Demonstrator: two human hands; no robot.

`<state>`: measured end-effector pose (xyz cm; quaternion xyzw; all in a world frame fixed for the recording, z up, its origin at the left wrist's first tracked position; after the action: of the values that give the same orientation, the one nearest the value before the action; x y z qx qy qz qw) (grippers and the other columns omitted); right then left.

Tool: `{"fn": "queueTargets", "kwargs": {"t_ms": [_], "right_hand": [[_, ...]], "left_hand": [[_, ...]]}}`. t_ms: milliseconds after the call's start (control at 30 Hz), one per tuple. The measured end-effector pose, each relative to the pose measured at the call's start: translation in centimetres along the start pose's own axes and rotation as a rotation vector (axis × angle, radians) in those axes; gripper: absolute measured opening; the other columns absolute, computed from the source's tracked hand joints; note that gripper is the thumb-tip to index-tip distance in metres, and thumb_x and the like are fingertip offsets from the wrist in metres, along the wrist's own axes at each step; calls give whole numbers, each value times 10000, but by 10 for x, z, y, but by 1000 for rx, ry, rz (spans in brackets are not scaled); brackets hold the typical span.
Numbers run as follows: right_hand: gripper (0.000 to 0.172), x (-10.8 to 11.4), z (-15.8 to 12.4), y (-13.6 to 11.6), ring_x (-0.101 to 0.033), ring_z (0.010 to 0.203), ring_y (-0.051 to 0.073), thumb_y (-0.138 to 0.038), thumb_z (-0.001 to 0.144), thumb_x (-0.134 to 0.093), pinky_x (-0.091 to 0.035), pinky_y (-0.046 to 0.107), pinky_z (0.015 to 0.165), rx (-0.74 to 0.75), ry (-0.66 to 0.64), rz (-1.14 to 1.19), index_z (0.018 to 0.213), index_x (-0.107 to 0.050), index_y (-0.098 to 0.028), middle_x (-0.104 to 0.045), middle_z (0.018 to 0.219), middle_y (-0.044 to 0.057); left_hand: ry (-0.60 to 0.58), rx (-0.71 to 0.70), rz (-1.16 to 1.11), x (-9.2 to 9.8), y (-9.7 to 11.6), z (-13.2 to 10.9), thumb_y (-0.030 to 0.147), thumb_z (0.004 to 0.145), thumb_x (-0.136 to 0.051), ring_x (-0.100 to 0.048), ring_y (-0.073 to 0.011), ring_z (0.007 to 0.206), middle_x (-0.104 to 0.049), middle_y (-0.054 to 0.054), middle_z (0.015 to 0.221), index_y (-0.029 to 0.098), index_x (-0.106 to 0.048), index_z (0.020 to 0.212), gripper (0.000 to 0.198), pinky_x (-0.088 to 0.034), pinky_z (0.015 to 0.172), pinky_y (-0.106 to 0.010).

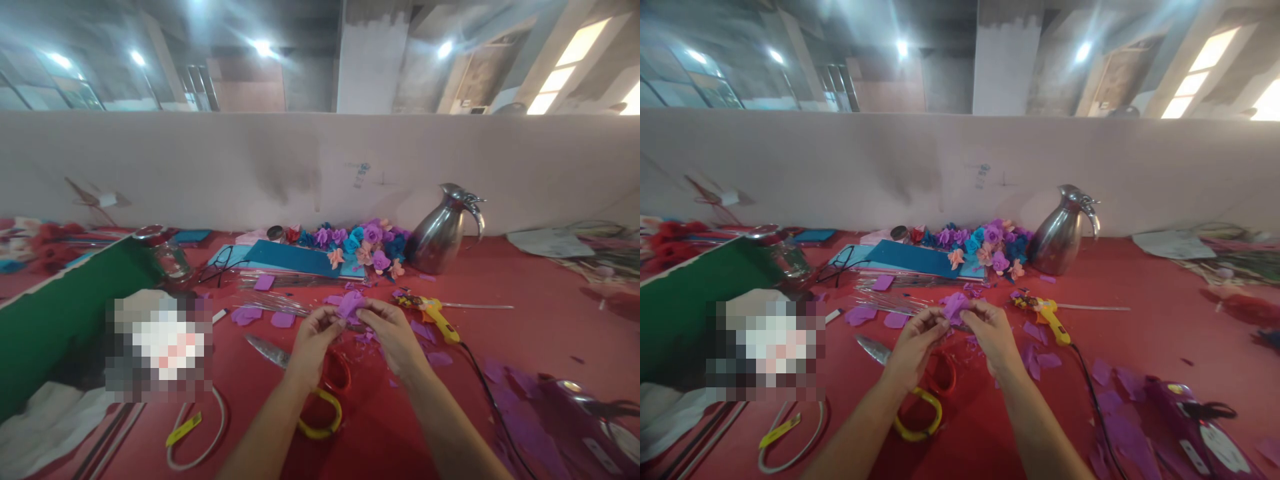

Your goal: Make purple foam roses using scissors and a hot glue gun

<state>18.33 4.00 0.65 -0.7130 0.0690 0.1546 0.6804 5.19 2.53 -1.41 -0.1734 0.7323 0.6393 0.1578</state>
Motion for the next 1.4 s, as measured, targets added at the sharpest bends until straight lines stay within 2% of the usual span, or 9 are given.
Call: {"fn": "queueTargets", "kwargs": {"t_ms": [67, 233, 367, 900, 1167, 1400], "right_hand": [[134, 1, 0, 1, -629, 646, 171, -303, 649, -705, -500, 276, 616, -11, -2, 4, 743, -725, -211, -708, 716, 8], [140, 3, 1, 5, -639, 705, 181, -284, 680, -690, -505, 317, 735, 7, -17, 1, 788, -730, -204, -713, 754, 19], [148, 4, 2, 6, -635, 711, 178, -278, 682, -689, -498, 320, 763, 17, -24, 2, 799, -733, -200, -712, 753, 19], [123, 0, 0, 2, -607, 657, 158, -260, 657, -692, -492, 274, 661, 25, -16, 18, 761, -736, -210, -696, 706, 8], [127, 1, 0, 2, -608, 663, 160, -262, 674, -675, -481, 275, 674, 34, -23, 1, 774, -735, -211, -698, 713, 12], [120, -2, -2, -3, -611, 692, 172, -283, 653, -705, -481, 297, 715, 27, -33, 19, 747, -729, -213, -693, 716, 8]], "left_hand": [[5, 10, 1, -1, 1, -1, 228, 595, -778, -496, -74, 600, -552, 30, 641, 159, -646, 729, 200, -391, 572, -173], [14, 34, -22, -3, 5, -3, 217, 563, -789, -491, -72, 561, -571, 25, 619, 153, -665, 698, 194, -381, 538, -177], [8, 41, -44, -4, 5, -2, 208, 541, -796, -473, -63, 521, -578, 25, 589, 146, -677, 675, 190, -368, 526, -182], [-21, 30, -62, -1, 1, 0, 256, 559, -802, -463, -57, 497, -564, 27, 571, 142, -680, 694, 214, -352, 518, -189], [12, -1, -51, 0, -1, 2, 259, 567, -797, -462, -66, 512, -558, 31, 580, 151, -679, 730, 229, -355, 535, -203], [-11, -45, 39, -2, 0, 0, 274, 614, -767, -443, -70, 521, -545, 33, 569, 152, -686, 739, 193, -330, 525, -201]]}}
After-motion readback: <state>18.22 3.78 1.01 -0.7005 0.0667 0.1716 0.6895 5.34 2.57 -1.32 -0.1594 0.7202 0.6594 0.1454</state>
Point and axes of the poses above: each hand's wrist, its own z-axis towards the middle knuckle, its own x-axis out of the back of the hand, y = z × x, the point moved 2 cm from there along z, towards the middle knuckle
